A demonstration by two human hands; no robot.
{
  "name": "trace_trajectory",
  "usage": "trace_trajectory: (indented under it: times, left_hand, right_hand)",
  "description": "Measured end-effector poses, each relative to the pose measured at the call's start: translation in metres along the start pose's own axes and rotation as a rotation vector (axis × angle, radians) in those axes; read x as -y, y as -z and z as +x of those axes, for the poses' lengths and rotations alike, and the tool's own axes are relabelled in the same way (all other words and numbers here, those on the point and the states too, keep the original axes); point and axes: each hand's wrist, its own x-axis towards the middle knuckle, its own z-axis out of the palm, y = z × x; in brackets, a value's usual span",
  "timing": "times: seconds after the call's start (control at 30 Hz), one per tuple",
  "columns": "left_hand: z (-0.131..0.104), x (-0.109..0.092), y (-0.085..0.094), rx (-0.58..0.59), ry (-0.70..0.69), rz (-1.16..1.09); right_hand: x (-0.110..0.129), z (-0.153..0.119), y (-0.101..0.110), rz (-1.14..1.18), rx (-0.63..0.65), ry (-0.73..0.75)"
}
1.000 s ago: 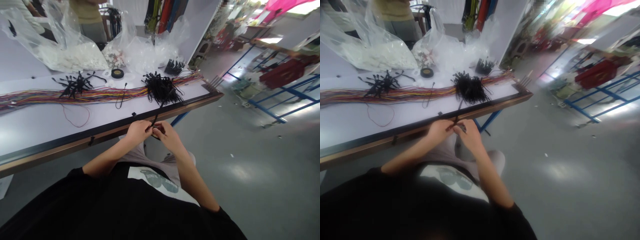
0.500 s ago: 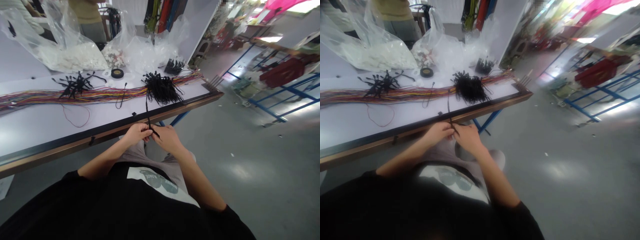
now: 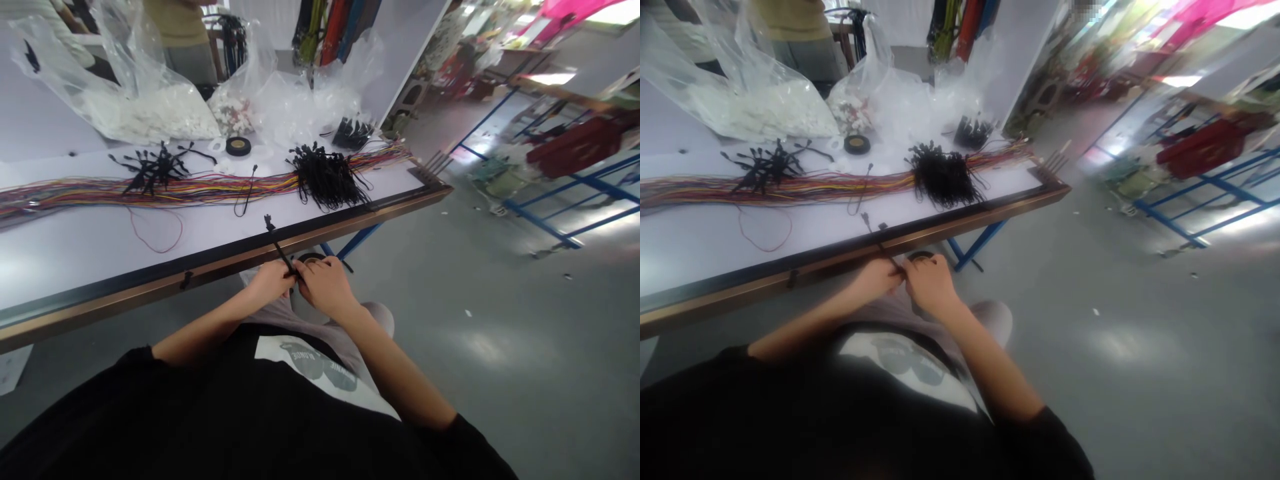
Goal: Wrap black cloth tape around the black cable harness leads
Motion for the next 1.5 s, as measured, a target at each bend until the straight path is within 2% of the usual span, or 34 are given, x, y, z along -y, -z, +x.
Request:
trace_trajectory:
  times: [0.27,0.43,0.53,0.6,0.67,0.7,0.73,0.77,0.83,0.87,0.93,1.0,1.07,1.17,1.23,1.37,1.5]
  left_hand:
    - [-0.004,0.002,0.002,0.148,0.065,-0.150]
    - [0.001,-0.006,-0.001,0.077,0.104,-0.301]
    - [-0.002,-0.013,0.001,0.011,0.100,-0.395]
    - [-0.010,-0.019,0.005,0.086,0.104,-0.452]
    - [-0.019,-0.023,0.012,0.255,0.058,-0.496]
    - [-0.022,-0.026,0.016,0.333,0.003,-0.505]
    - [-0.024,-0.028,0.020,0.358,-0.046,-0.498]
    - [-0.023,-0.031,0.023,0.355,-0.079,-0.466]
    - [-0.017,-0.036,0.030,0.372,-0.141,-0.391]
    - [-0.012,-0.039,0.032,0.414,-0.172,-0.350]
    - [-0.001,-0.043,0.034,0.533,-0.224,-0.272]
    - [0.008,-0.043,0.034,0.577,-0.227,-0.182]
    - [0.012,-0.041,0.033,0.448,-0.206,-0.073]
    - [0.013,-0.032,0.030,0.050,-0.214,0.185]
    - [0.010,-0.028,0.030,-0.126,-0.236,0.389]
    - [0.006,-0.023,0.035,-0.191,-0.198,0.657]
    - [0.003,-0.014,0.044,-0.227,-0.198,0.779]
  right_hand:
    - [-0.006,-0.001,-0.006,0.112,0.006,-0.026]
    - [-0.002,0.002,-0.002,0.120,-0.087,-0.073]
    - [-0.012,0.011,0.001,0.130,-0.129,-0.070]
    - [-0.033,0.014,0.003,0.112,-0.143,-0.122]
    - [-0.061,0.011,0.008,0.090,-0.141,-0.344]
    - [-0.074,0.008,0.011,0.124,-0.190,-0.445]
    - [-0.084,0.003,0.016,0.198,-0.236,-0.513]
    - [-0.089,-0.002,0.020,0.325,-0.242,-0.500]
    - [-0.087,-0.010,0.031,0.686,-0.156,-0.351]
    - [-0.079,-0.013,0.035,0.830,-0.142,-0.290]
    - [-0.057,-0.012,0.040,0.975,-0.151,-0.165]
    - [-0.037,-0.007,0.038,1.058,-0.238,-0.178]
    - [-0.024,-0.001,0.034,1.077,-0.372,-0.242]
    - [-0.020,0.006,0.030,0.998,-0.544,-0.350]
    - [-0.020,0.010,0.031,0.957,-0.580,-0.380]
    - [-0.017,0.023,0.035,0.980,-0.530,-0.388]
    - [-0.010,0.045,0.029,1.179,-0.504,-0.408]
